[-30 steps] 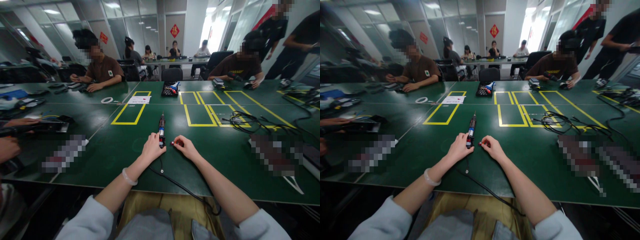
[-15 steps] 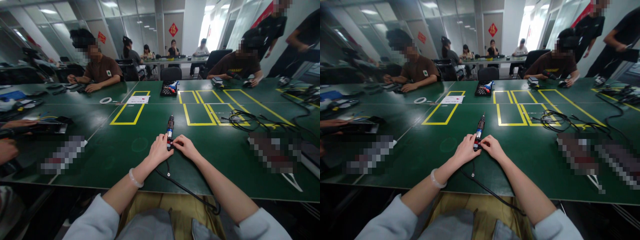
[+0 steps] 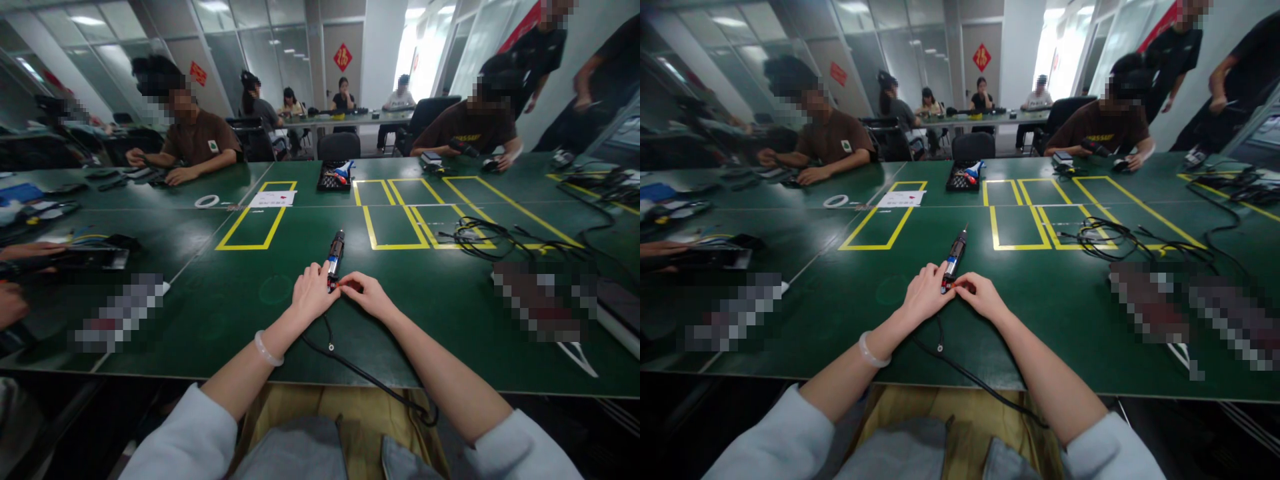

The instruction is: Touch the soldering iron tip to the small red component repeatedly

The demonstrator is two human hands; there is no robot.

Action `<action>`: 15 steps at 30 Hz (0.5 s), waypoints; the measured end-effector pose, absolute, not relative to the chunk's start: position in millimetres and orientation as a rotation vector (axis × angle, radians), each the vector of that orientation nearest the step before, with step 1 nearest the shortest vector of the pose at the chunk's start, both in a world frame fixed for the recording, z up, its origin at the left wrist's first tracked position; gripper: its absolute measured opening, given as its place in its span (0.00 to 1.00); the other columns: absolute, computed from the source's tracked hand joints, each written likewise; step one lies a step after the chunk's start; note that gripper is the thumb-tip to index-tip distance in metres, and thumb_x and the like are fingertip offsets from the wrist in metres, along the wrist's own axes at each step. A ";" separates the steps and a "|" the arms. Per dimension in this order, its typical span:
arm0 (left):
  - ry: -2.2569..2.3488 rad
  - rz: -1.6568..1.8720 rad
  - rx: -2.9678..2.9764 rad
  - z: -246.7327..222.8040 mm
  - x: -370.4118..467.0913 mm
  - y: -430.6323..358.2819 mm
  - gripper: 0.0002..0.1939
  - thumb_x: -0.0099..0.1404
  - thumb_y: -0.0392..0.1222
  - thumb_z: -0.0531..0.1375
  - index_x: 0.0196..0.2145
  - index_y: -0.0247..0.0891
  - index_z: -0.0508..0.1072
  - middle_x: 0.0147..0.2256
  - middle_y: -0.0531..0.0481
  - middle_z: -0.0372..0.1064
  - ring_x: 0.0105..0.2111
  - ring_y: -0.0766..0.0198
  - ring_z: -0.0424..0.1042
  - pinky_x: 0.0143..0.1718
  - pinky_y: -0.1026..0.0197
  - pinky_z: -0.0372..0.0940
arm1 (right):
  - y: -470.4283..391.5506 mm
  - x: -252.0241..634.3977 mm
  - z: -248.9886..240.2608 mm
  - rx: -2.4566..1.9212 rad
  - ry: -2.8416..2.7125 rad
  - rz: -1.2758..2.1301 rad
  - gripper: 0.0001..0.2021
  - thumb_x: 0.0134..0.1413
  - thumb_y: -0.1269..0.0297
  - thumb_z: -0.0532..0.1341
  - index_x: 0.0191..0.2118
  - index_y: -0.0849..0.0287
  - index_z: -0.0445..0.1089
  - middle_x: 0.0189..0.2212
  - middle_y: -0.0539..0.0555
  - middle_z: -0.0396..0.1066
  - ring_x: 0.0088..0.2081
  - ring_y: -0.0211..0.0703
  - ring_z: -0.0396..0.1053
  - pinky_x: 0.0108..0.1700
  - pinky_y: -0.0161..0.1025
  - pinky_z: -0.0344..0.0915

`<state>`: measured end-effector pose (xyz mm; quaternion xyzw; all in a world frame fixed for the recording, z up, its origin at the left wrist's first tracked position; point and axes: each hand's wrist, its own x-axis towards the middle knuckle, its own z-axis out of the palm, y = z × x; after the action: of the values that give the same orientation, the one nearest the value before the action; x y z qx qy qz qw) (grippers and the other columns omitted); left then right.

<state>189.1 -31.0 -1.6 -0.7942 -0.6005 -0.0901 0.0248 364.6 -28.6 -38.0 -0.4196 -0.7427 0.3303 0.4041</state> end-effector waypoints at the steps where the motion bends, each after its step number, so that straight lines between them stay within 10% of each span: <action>1: -1.851 -0.274 -2.453 -1.1 185.6 -30.7 0.34 0.61 0.57 0.55 0.60 0.39 0.54 0.45 0.41 0.61 0.45 0.52 0.63 0.43 0.55 0.59 | -28.7 365.2 -37.7 -1.065 -1.874 0.832 0.08 0.56 0.64 0.59 0.39 0.59 0.71 0.32 0.51 0.71 0.30 0.37 0.65 0.34 0.35 0.62; 15: -2.074 0.005 -2.196 5.6 40.1 -9.8 0.35 0.64 0.59 0.46 0.63 0.38 0.53 0.51 0.35 0.59 0.47 0.46 0.63 0.45 0.51 0.60 | -29.2 366.8 -35.0 -1.115 -1.909 0.819 0.07 0.57 0.65 0.58 0.38 0.59 0.72 0.30 0.51 0.70 0.30 0.37 0.65 0.35 0.35 0.61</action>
<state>40.1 -9.8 5.6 -0.7256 -0.6854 0.0016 0.0605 366.8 -29.2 -35.0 -0.4370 -0.7483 0.3212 0.3821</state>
